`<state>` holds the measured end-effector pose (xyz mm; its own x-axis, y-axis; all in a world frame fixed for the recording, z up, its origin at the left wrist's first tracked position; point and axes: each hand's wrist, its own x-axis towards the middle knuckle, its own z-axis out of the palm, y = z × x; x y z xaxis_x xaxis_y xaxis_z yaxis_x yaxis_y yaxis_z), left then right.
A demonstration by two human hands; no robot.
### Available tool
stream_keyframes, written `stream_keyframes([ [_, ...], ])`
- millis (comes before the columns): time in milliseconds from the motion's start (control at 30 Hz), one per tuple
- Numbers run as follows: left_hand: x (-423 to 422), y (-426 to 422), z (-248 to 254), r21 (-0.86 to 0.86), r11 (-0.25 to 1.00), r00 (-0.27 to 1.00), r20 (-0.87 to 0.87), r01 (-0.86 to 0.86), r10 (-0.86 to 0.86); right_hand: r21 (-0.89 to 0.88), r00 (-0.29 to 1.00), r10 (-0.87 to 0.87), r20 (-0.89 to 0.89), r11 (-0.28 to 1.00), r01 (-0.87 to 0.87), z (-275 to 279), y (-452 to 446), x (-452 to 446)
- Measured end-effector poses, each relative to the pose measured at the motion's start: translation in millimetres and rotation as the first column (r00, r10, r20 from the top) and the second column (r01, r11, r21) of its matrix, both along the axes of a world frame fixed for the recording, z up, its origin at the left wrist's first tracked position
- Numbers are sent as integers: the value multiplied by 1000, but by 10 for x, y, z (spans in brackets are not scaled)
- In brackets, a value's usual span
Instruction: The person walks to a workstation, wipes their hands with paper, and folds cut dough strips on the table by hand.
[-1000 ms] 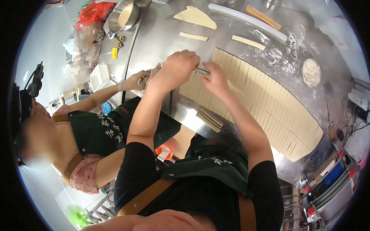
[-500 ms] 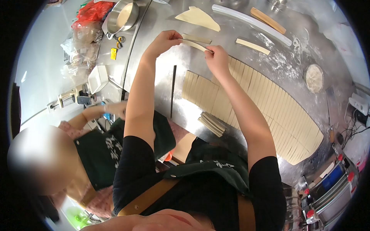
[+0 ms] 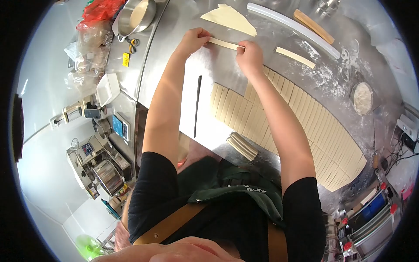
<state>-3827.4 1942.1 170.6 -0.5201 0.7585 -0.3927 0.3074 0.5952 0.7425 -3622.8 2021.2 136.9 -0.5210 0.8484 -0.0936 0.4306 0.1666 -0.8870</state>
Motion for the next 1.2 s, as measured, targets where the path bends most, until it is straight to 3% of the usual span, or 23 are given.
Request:
stream_keyframes([
  [133,-15,-26,-76,5,1000,994,-107,15,-14,66,997,40,73,997,-45,4,6,10],
  [167,18,-30,-63,70,995,967,-250,70,-51,128,997,29,69,991,-38,-17,2,12],
  [233,148,-56,-13,172,964,850,-520,205,-88,250,998,7,59,968,-22,-65,-14,21],
  [367,357,-64,95,-17,850,573,-731,527,-370,261,976,125,181,950,-170,69,8,72],
  [533,367,-39,14,-77,848,472,-803,525,-365,228,949,182,256,943,-243,135,36,61],
  [667,372,-45,-27,-143,851,428,-814,505,-391,318,967,150,206,924,-211,60,40,80],
  [767,512,-63,76,84,835,444,-873,544,-202,302,996,90,28,949,-95,195,92,220],
  [867,901,-51,185,247,820,555,-826,517,-102,204,986,32,-166,979,2,439,85,651],
  [900,1034,-65,152,284,799,644,-748,530,-161,183,981,11,-195,983,25,402,59,809],
  [1000,1413,-39,122,302,788,755,-589,536,-288,126,982,-19,-190,991,43,413,-131,1225],
  [1200,1574,78,25,163,811,703,-611,562,-365,-73,974,-86,-210,995,72,412,-511,1685],
])
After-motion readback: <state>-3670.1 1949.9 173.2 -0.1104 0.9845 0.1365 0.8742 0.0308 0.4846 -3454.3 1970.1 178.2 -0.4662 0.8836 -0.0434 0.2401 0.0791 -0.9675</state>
